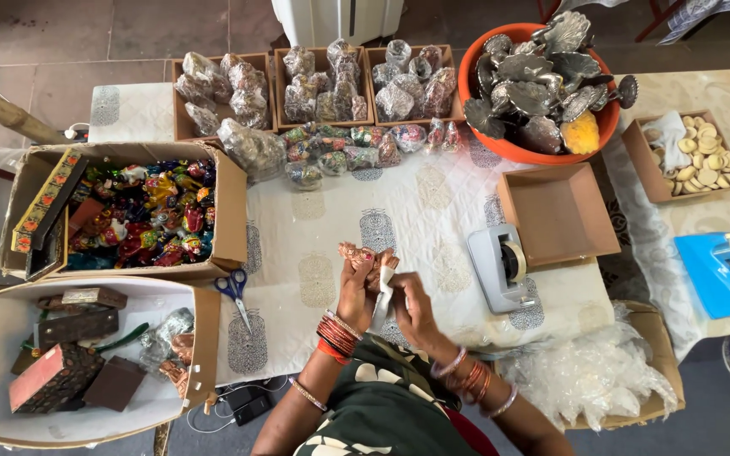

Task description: Cleaning small decorative figurines and wrapping them in bubble wrap for packaging at a dry fruit factory station.

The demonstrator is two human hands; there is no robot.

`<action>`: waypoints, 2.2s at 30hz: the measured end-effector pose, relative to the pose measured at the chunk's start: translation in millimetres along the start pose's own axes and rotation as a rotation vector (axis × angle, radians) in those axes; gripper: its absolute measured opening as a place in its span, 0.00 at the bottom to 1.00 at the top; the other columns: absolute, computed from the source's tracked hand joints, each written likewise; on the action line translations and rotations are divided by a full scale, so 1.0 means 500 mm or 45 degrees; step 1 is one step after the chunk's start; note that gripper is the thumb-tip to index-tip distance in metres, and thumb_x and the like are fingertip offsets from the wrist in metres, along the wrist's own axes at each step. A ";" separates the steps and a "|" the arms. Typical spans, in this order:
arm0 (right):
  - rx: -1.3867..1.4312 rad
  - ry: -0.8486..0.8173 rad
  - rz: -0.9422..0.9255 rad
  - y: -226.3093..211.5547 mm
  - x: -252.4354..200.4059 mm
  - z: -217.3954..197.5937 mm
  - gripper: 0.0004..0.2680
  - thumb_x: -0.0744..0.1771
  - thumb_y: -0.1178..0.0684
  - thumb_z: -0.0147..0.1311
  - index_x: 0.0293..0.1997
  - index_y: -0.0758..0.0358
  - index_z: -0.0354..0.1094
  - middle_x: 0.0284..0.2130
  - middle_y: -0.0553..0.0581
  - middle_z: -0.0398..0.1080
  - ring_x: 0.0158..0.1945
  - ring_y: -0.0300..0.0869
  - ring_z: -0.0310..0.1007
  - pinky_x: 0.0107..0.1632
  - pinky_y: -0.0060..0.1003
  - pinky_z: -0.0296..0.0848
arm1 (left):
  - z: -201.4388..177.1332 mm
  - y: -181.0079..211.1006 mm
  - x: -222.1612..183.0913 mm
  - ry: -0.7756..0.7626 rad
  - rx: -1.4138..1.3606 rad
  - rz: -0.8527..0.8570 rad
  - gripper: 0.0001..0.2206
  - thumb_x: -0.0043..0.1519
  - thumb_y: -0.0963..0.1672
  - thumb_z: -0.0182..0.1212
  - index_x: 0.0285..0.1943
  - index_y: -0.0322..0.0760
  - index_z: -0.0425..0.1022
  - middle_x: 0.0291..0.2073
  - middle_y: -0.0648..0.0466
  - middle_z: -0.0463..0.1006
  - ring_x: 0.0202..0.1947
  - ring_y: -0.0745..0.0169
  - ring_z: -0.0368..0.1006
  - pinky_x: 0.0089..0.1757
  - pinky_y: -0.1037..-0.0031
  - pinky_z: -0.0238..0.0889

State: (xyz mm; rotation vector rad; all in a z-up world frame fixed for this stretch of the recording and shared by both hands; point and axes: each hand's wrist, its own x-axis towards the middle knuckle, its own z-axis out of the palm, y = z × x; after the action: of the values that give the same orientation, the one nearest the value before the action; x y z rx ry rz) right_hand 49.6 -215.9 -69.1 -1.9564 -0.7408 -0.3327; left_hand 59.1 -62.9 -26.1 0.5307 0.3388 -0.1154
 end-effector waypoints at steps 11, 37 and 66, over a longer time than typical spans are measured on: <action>1.018 0.435 0.691 -0.084 0.051 -0.045 0.09 0.72 0.59 0.41 0.58 0.65 0.62 0.45 0.55 0.72 0.44 0.37 0.74 0.44 0.31 0.77 | 0.018 0.050 -0.003 0.008 0.631 0.291 0.20 0.68 0.46 0.49 0.67 0.35 0.54 0.49 0.45 0.74 0.49 0.54 0.76 0.50 0.63 0.74; 0.597 0.181 0.977 -0.123 0.064 0.034 0.12 0.70 0.51 0.46 0.58 0.63 0.56 0.43 0.70 0.62 0.42 0.59 0.61 0.41 0.50 0.66 | -0.036 -0.058 0.004 0.101 1.001 0.714 0.16 0.76 0.49 0.42 0.55 0.34 0.71 0.34 0.56 0.70 0.30 0.72 0.63 0.32 0.77 0.63; 1.527 0.277 1.184 0.032 0.046 0.014 0.22 0.70 0.45 0.45 0.69 0.68 0.54 0.54 0.56 0.71 0.55 0.39 0.72 0.59 0.35 0.70 | 0.004 0.020 -0.035 -0.102 0.498 0.286 0.19 0.72 0.47 0.53 0.67 0.31 0.70 0.38 0.54 0.74 0.35 0.70 0.73 0.39 0.75 0.73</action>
State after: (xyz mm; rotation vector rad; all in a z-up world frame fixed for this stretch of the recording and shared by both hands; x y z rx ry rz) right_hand 76.9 -206.9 -71.6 -0.8951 0.1943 0.4042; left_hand 45.1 -55.0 -13.8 0.9444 0.1757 0.0165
